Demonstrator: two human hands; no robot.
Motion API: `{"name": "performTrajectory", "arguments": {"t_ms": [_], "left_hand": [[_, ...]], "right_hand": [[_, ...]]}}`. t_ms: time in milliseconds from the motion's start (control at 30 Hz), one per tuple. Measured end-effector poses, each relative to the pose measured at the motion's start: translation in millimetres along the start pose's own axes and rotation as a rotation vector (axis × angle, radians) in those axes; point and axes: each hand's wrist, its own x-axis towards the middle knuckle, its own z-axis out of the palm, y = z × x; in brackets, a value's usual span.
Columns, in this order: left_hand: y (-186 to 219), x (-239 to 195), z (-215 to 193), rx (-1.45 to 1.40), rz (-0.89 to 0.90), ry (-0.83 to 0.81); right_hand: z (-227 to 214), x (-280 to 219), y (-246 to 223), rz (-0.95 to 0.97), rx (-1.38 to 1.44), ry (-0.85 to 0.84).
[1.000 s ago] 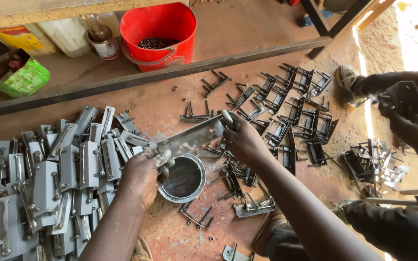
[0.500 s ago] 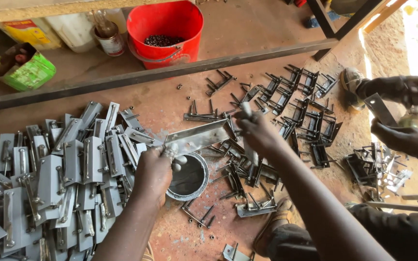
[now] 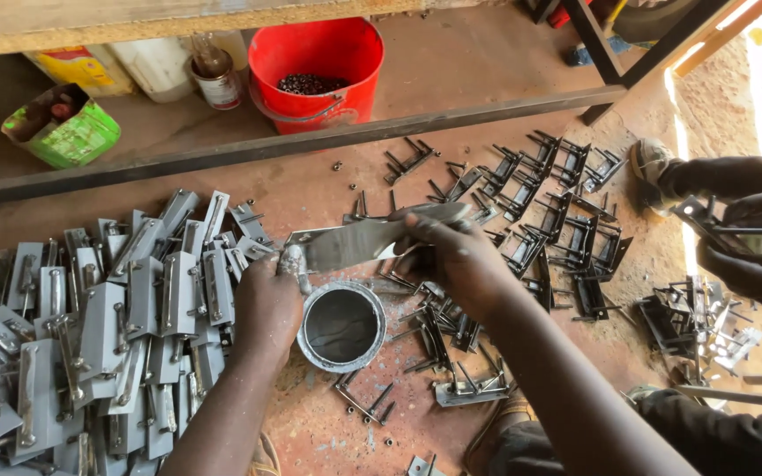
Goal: A person is manually painting small metal brackets using a paintbrush and a small container of paint in a workshop environment.
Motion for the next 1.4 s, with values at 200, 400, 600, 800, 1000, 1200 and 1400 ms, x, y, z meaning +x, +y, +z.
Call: {"name": "performTrajectory", "arguments": {"t_ms": [200,400,600,800,1000,1200,1400], "left_hand": [[19.5,-21.0,-11.0,0.026,0.023,-0.018],[21.5,-19.5,-12.9,0.069,0.095,0.038],[27.7,-30.0,-4.6,-0.012,0.028,-0.07],[16.5,-20.5,-11.8,-0.101,0.039,-0.066],[32.4,-25.7,-33.5,0.243,0.129,-0.005],[33.4,-16.6,-26.8,0.311,0.18,0.114],[47.0,-26.4,-34.4,0.115,0.135,0.072]], "right_hand": [[-15.4,3.2,-8.9,-0.049,-0.194,0.214],[-5.0,-19.4,-30.4,-0.28,-0.889,0.367],[35.8,-28.6,-16.1,-0.163,-0.634,0.234],[4.7,-10.6,-14.3,-0.204,-0.253,0.078],[-19.3,-18.9,-25.9,-0.229,-0.631,0.153],[14.2,-35.0,18.3,-0.127,-1.026,-0.191],[1.4,19.7,129.5,-0.039,-1.462,-0.321]]}}
